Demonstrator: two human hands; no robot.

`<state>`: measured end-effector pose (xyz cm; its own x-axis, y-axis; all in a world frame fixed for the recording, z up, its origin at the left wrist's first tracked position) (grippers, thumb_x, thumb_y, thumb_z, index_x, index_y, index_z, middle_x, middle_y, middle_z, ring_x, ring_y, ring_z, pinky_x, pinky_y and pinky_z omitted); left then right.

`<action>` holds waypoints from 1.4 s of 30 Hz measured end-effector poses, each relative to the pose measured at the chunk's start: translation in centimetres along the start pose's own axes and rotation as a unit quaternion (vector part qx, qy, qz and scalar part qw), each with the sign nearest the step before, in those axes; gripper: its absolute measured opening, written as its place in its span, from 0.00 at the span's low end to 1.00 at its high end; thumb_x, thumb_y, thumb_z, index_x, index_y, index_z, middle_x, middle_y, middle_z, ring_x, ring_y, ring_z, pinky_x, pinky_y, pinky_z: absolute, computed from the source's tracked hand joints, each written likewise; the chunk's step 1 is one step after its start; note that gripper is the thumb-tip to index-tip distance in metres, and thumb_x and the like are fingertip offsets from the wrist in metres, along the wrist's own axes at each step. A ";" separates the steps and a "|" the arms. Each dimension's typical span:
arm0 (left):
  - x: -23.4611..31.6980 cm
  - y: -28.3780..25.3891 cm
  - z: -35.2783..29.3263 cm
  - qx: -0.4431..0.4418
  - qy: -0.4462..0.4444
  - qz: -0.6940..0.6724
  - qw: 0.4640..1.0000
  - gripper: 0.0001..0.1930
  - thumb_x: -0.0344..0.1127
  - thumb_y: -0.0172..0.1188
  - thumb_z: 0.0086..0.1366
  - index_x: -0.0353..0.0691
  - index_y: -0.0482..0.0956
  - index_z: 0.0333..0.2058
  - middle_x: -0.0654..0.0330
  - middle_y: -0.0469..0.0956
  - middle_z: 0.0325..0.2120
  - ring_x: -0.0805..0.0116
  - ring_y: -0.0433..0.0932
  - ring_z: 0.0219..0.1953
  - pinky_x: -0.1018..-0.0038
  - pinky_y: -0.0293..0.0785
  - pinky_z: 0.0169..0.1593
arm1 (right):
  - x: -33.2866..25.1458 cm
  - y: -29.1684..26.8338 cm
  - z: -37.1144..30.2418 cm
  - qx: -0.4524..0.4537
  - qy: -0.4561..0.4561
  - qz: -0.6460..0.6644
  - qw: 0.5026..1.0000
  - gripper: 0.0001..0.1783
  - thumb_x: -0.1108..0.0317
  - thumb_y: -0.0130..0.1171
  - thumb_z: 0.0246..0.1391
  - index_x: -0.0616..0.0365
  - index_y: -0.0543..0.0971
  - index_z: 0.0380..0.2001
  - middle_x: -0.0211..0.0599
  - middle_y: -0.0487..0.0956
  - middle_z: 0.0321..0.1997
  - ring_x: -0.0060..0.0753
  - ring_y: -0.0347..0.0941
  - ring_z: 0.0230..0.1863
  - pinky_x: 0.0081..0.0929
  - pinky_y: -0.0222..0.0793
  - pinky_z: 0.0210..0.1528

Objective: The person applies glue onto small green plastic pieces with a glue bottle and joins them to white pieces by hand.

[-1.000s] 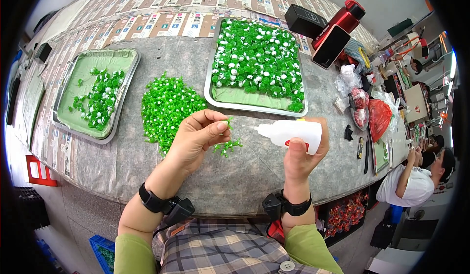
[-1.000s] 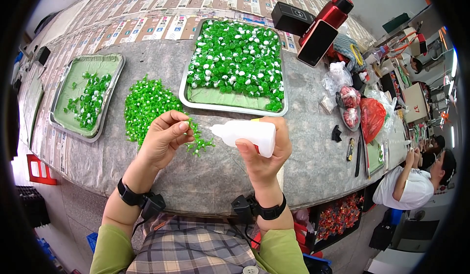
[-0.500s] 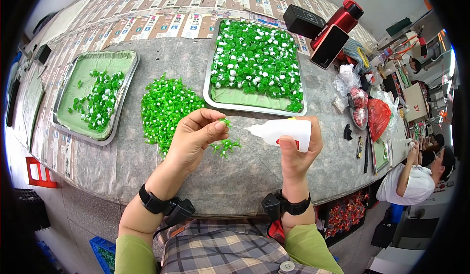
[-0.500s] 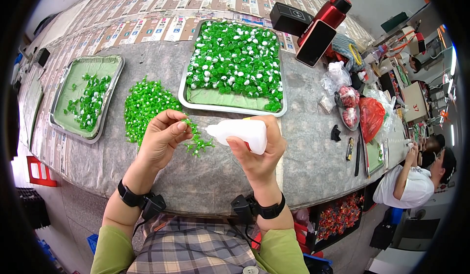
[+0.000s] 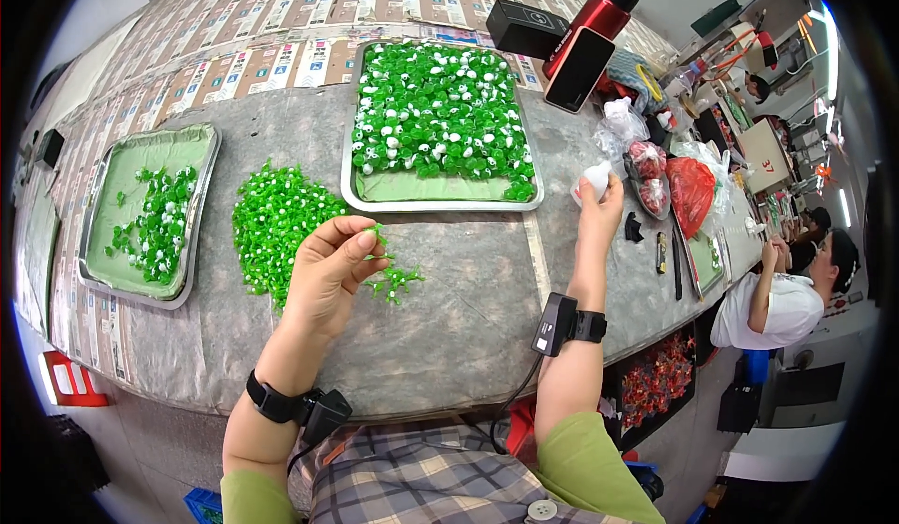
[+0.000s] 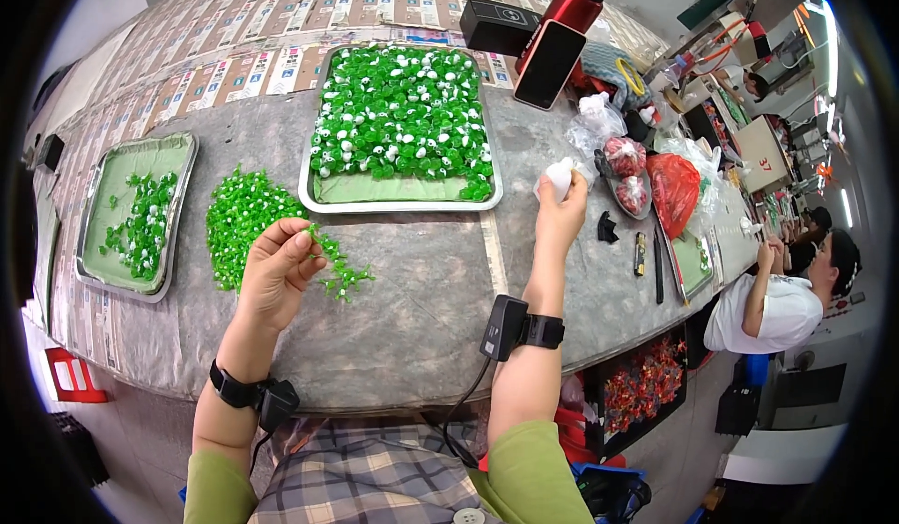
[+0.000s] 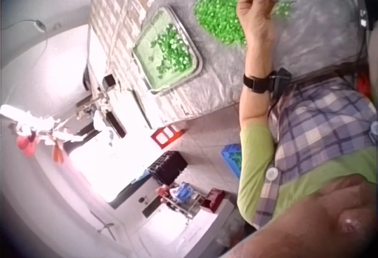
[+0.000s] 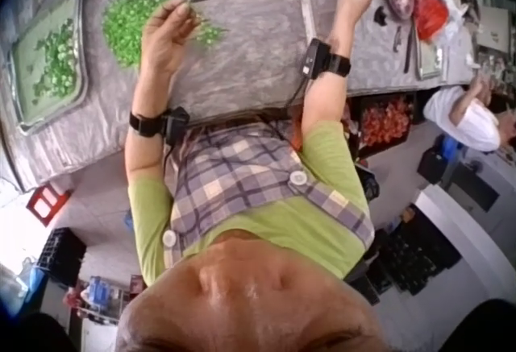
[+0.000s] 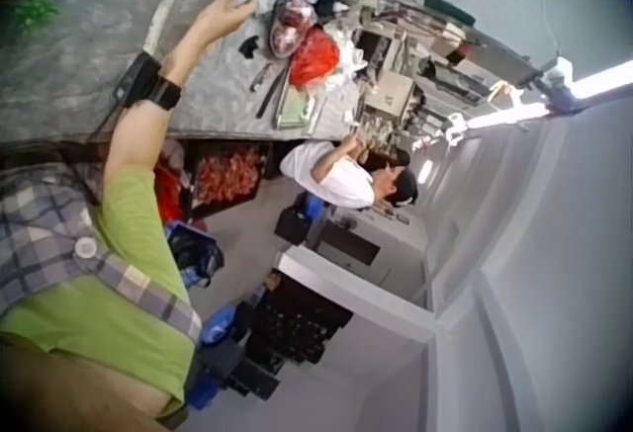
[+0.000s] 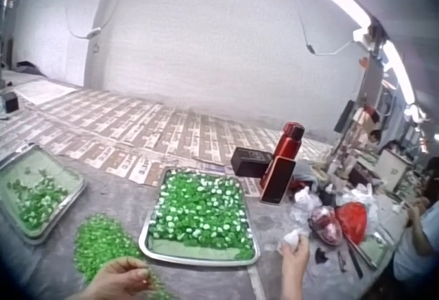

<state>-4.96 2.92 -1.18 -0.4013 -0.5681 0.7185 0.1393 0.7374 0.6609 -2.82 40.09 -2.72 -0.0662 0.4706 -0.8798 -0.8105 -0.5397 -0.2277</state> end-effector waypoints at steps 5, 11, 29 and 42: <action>0.2 0.1 0.0 0.010 0.004 0.000 1.000 0.06 0.29 0.54 0.53 0.39 0.70 0.31 0.65 0.72 0.23 0.77 0.72 0.26 0.81 0.73 0.30 | -2.1 -2.1 -0.4 0.154 -0.135 -0.261 0.944 0.25 0.66 0.58 0.38 0.63 0.64 0.41 0.44 0.72 0.35 0.41 0.68 0.34 0.30 0.61 0.40; 0.0 -0.3 0.0 -0.003 -0.007 0.008 1.000 0.06 0.30 0.56 0.52 0.38 0.72 0.31 0.65 0.73 0.24 0.77 0.72 0.27 0.80 0.72 0.33 | -13.3 4.9 -3.4 -0.190 -0.101 -0.172 0.961 0.03 0.71 0.55 0.40 0.57 0.75 0.22 0.33 0.72 0.23 0.33 0.68 0.31 0.30 0.63 0.34; -0.2 0.0 -0.2 -0.036 -0.046 -0.039 0.997 0.07 0.31 0.54 0.54 0.38 0.71 0.32 0.63 0.73 0.27 0.75 0.73 0.30 0.80 0.73 0.34 | -15.4 12.4 -11.9 -0.548 0.097 0.151 0.817 0.08 0.73 0.53 0.44 0.62 0.72 0.32 0.28 0.74 0.28 0.16 0.68 0.30 0.15 0.63 0.32; -0.5 0.6 -0.1 -0.044 -0.046 -0.056 0.996 0.06 0.31 0.54 0.54 0.38 0.70 0.31 0.62 0.74 0.27 0.75 0.74 0.30 0.79 0.72 0.36 | -14.1 12.6 -14.6 -0.464 0.198 0.302 0.809 0.10 0.77 0.53 0.44 0.64 0.72 0.34 0.34 0.74 0.32 0.19 0.70 0.32 0.14 0.65 0.34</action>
<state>-4.62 3.63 -1.17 -0.5000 -0.6055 0.6192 0.1672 0.6340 0.7550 -3.57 16.41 0.75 0.0543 -0.2356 -0.9703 0.0970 -0.9659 0.2399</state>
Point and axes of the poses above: each hand's wrist, its own z-axis towards the middle knuckle, its own y-axis out of the palm, x = y × z, the point moved 6 cm from there along z, towards the middle knuckle
